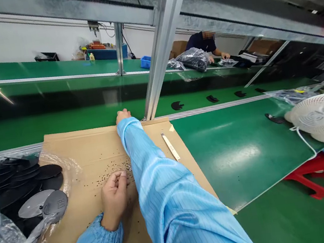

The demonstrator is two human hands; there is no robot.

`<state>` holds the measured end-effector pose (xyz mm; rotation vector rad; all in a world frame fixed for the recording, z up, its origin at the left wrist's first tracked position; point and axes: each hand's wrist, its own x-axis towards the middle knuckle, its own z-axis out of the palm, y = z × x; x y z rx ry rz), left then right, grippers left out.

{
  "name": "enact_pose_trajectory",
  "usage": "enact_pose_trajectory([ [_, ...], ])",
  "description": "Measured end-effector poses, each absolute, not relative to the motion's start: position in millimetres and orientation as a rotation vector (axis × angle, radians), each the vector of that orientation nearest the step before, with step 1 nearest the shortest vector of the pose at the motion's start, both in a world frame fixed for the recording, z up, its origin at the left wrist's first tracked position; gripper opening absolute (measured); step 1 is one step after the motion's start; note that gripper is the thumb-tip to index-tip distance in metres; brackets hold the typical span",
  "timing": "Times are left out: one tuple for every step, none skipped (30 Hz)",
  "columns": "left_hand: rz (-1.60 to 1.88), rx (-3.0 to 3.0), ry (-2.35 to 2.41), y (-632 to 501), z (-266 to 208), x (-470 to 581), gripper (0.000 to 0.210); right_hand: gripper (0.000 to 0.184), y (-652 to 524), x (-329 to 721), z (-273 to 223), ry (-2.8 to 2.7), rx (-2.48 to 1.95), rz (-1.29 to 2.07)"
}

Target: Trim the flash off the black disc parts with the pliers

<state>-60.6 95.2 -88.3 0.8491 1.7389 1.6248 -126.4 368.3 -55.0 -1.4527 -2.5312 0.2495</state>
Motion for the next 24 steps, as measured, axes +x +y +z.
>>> enact_pose_trajectory([
  [1.63,0.85,1.741,95.2,-89.1,-60.9,0.035,0.033,366.6,-124.0,-50.1,-2.529,-1.411,0.242],
  [1.637,0.848,1.74,95.3,-90.2,-61.3,0.035,0.036,363.9,-120.7,-44.8,-2.529,-1.36,0.236],
  [1.644,0.842,1.74,95.5,-91.6,-61.7,0.036,0.037,360.1,-116.0,-39.4,-2.531,-1.302,0.231],
  [1.652,0.828,1.739,95.8,-93.0,-62.4,0.037,0.038,354.8,-109.7,-34.0,-2.533,-1.24,0.225],
  [1.663,0.805,1.733,96.2,-94.1,-63.2,0.038,0.038,347.5,-101.5,-29.0,-2.535,-1.187,0.215],
  [1.674,0.772,1.714,96.7,-94.8,-64.1,0.039,0.036,337.8,-91.2,-24.9,-2.527,-1.134,0.208],
  [1.687,0.726,1.678,97.2,-94.8,-65.2,0.041,0.034,325.4,-79.2,-22.1,-2.508,-1.074,0.209],
  [1.702,0.67,1.623,97.7,-93.8,-66.5,0.043,0.032,310.1,-65.7,-21.1,-2.48,-1.009,0.22],
  [1.722,0.608,1.547,98.1,-92.0,-67.8,0.045,0.03,292.1,-51.2,-22.3,-2.432,-0.925,0.253],
  [1.743,0.547,1.453,98.4,-89.4,-69.1,0.048,0.028,271.9,-36.4,-25.8,-2.378,-0.828,0.307],
  [1.763,0.492,1.349,98.6,-86.4,-70.3,0.051,0.026,250.5,-21.9,-31.3,-2.334,-0.737,0.37],
  [1.781,0.451,1.245,98.7,-83.4,-71.4,0.054,0.025,229.2,-8.1,-38.6,-2.294,-0.662,0.445],
  [1.796,0.427,1.159,98.8,-80.8,-72.4,0.056,0.025,209.1,4.5,-46.7,-2.255,-0.609,0.519],
  [1.807,0.42,1.103,99.0,-79.0,-73.3,0.057,0.023,191.5,15.5,-54.8,-2.226,-0.545,0.584],
  [1.819,0.428,1.08,99.3,-78.3,-74.1,0.057,0.022,177.1,24.5,-62.3,-2.177,-0.491,0.627],
  [1.831,0.446,1.088,99.8,-78.6,-74.8,0.057,0.021,166.4,31.3,-68.4,-2.14,-0.445,0.666],
  [1.849,0.469,1.119,100.2,-79.7,-75.5,0.058,0.019,159.3,36.1,-73.0,-2.116,-0.404,0.703],
  [1.87,0.493,1.162,100.6,-81.4,-76.1,0.058,0.018,155.4,39.1,-75.9,-2.099,-0.374,0.733],
  [1.892,0.512,1.205,100.9,-83.3,-76.6,0.058,0.017,153.8,40.7,-77.3,-2.092,-0.351,0.763],
  [1.911,0.526,1.241,101.0,-85.1,-77.1,0.058,0.016,153.9,41.4,-77.7,-2.087,-0.344,0.789],
  [1.923,0.535,1.274,101.0,-86.4,-77.3,0.057,0.015,155.0,41.5,-77.5,-2.074,-0.363,0.805],
  [1.924,0.542,1.304,100.8,-87.3,-77.4,0.056,0.015,156.5,41.3,-77.1,-2.054,-0.41,0.813],
  [1.918,0.55,1.329,100.7,-87.8,-77.3,0.056,0.015,158.2,40.9,-76.8,-2.021,-0.482,0.816],
  [1.905,0.56,1.351,100.6,-87.9,-76.9,0.056,0.017,159.9,40.3,-76.9,-1.98,-0.572,0.82],
])
